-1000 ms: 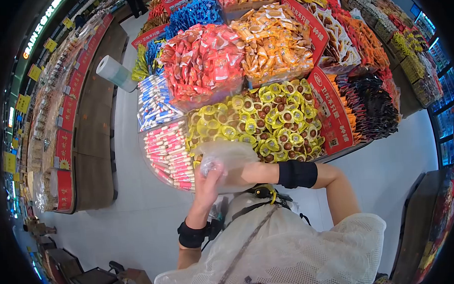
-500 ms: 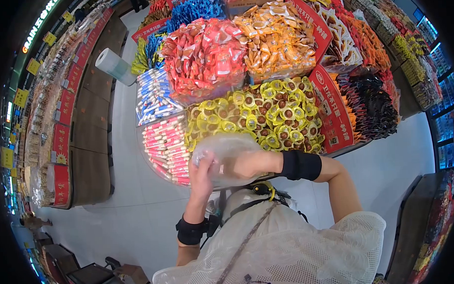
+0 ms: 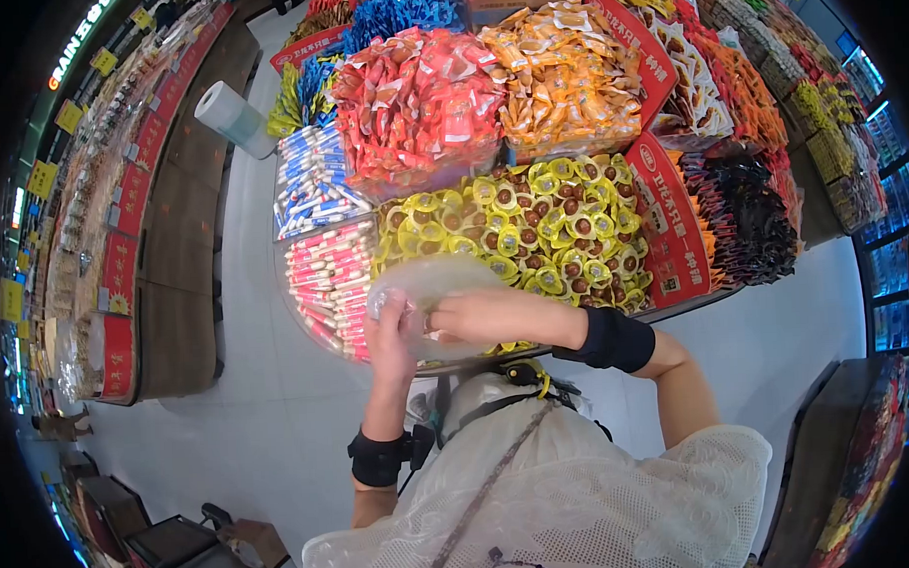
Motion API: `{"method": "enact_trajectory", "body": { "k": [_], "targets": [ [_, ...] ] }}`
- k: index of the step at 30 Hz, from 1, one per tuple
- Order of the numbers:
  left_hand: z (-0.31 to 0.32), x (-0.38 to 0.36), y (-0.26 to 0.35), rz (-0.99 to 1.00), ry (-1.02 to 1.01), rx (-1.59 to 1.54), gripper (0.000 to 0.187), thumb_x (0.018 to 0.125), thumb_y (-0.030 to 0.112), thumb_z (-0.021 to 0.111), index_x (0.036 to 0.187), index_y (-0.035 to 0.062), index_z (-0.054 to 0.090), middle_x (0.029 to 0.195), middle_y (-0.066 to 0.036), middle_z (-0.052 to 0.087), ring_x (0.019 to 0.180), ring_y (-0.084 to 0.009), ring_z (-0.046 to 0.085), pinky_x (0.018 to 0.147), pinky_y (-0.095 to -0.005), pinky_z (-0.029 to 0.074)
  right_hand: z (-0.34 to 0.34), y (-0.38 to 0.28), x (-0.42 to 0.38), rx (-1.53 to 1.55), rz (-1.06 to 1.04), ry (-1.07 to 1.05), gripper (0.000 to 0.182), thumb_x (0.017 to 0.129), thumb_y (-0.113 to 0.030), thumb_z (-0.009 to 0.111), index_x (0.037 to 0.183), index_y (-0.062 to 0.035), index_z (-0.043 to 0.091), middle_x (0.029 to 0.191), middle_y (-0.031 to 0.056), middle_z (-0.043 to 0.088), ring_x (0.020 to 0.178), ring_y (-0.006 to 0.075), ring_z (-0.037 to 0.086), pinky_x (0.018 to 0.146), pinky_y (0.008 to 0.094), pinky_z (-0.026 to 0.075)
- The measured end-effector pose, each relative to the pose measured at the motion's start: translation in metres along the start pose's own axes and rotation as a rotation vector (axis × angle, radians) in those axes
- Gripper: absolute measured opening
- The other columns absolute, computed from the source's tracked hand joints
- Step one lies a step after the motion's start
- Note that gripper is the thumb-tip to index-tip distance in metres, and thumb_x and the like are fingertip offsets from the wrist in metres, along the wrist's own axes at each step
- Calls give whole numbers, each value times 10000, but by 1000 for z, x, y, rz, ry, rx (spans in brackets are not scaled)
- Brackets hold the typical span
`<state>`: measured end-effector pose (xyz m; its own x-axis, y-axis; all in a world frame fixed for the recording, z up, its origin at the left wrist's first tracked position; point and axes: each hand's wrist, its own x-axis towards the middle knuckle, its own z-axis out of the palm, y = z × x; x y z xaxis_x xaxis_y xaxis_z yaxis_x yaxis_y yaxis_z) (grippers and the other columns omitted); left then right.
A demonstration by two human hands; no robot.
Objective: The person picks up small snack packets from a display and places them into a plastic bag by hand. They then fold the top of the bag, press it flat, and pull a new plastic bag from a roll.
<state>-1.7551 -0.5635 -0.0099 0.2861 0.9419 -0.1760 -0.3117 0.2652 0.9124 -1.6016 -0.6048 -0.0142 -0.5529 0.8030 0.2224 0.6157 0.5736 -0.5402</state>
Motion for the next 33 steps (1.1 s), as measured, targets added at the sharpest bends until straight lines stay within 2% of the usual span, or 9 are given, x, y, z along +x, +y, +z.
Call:
{"method": "enact_trajectory", "body": {
  "k": [3, 4, 7, 8, 12, 16, 25, 31, 33],
  "targets": [
    [-14, 6, -5, -27, 93, -36, 116, 790, 202, 525, 756, 93, 507, 665, 54, 456, 588, -17, 396, 528, -173, 299, -16, -6, -12, 320, 56, 421, 163, 753, -90, 551, 898, -17, 535, 832, 108, 581, 757, 249, 574, 658, 309, 452],
    [-15, 8, -6, -26, 123, -51, 116, 792, 201, 525, 756, 92, 506, 664, 55, 455, 591, -17, 396, 533, -173, 300, -22, -6, -18, 560, 251, 424, 175, 803, -117, 531, 940, -9, 526, 880, 90, 589, 769, 180, 579, 686, 263, 456],
    [-12, 13, -6, 26, 255, -65, 175, 811, 224, 484, 689, 98, 487, 568, 64, 411, 484, -23, 335, 431, -175, 232, -24, 10, -26, 1043, 360, 711, 182, 809, -111, 535, 945, 7, 514, 893, 79, 591, 782, 139, 571, 689, 246, 460],
    [-14, 13, -6, 18, 242, -42, 176, 811, 229, 486, 690, 100, 488, 572, 64, 413, 488, -22, 338, 434, -174, 235, -24, 15, -30, 1126, 418, 766, 166, 812, -86, 526, 945, 13, 512, 901, 82, 584, 797, 148, 570, 697, 251, 467],
    [-24, 10, -6, -14, 214, -4, 157, 798, 216, 494, 686, 106, 503, 618, 68, 434, 532, -12, 333, 478, -173, 234, -26, 17, -41, 1560, 369, 928, 84, 804, -32, 512, 887, -32, 516, 903, 82, 574, 843, 152, 560, 752, 290, 462],
    [-31, 9, -8, -42, 163, -15, 163, 793, 213, 495, 668, 108, 508, 619, 75, 426, 527, -9, 297, 481, -180, 210, -29, 12, -45, 1590, 322, 1031, 71, 793, -20, 525, 855, -36, 494, 897, 76, 568, 840, 158, 555, 771, 309, 459],
    [-28, 4, -4, -47, 108, -5, 209, 805, 241, 484, 645, 107, 491, 518, 84, 319, 461, -14, 258, 431, -189, 172, -33, 8, -46, 1536, 322, 1047, 77, 785, -15, 537, 822, -42, 475, 889, 72, 563, 838, 150, 551, 766, 310, 463],
    [-26, 1, 0, -81, 60, -61, 199, 813, 232, 471, 658, 108, 480, 526, 82, 321, 466, -13, 272, 429, -187, 180, -35, 6, -45, 1530, 320, 1050, 80, 783, -4, 533, 809, -44, 469, 899, 74, 557, 841, 151, 548, 768, 308, 464],
    [-26, 1, -2, -64, 105, -17, 200, 815, 228, 468, 654, 110, 474, 542, 80, 333, 476, -14, 284, 431, -185, 187, -35, 7, -45, 1531, 320, 1056, 81, 783, -3, 533, 803, -44, 465, 902, 75, 555, 841, 151, 547, 771, 307, 463]
  ]
}}
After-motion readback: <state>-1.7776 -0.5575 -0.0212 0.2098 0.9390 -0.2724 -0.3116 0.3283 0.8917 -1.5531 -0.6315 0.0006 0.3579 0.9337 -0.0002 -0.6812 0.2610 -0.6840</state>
